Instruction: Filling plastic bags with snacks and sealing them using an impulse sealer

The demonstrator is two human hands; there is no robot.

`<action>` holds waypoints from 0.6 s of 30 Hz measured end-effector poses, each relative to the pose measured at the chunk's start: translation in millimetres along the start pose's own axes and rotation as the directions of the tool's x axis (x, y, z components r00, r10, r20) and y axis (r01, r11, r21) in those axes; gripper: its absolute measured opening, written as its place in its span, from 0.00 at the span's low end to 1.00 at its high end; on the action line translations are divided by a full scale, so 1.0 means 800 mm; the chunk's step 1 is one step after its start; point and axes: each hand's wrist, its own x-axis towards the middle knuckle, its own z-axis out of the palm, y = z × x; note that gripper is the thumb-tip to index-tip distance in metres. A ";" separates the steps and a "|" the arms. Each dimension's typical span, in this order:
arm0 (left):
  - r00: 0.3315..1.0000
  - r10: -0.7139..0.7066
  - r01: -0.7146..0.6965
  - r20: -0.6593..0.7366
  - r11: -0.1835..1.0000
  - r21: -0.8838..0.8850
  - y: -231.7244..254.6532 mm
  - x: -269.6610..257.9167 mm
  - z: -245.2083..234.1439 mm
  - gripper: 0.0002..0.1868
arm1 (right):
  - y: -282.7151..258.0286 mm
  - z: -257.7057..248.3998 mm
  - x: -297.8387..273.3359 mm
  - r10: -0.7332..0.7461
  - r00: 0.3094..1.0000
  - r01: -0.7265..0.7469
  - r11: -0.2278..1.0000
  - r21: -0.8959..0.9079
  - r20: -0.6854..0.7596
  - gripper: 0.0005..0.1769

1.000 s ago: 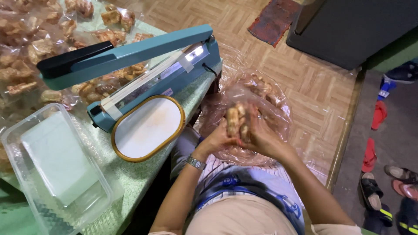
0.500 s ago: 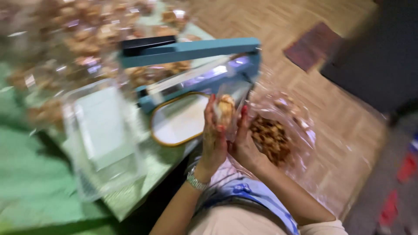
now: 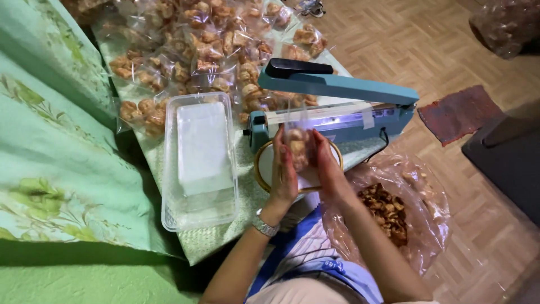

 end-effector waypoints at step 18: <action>0.908 0.393 -0.362 -0.145 0.910 0.201 -0.005 0.022 -0.002 0.21 | -0.119 0.071 0.051 -0.358 0.836 0.288 0.931 -0.223 -0.417 0.17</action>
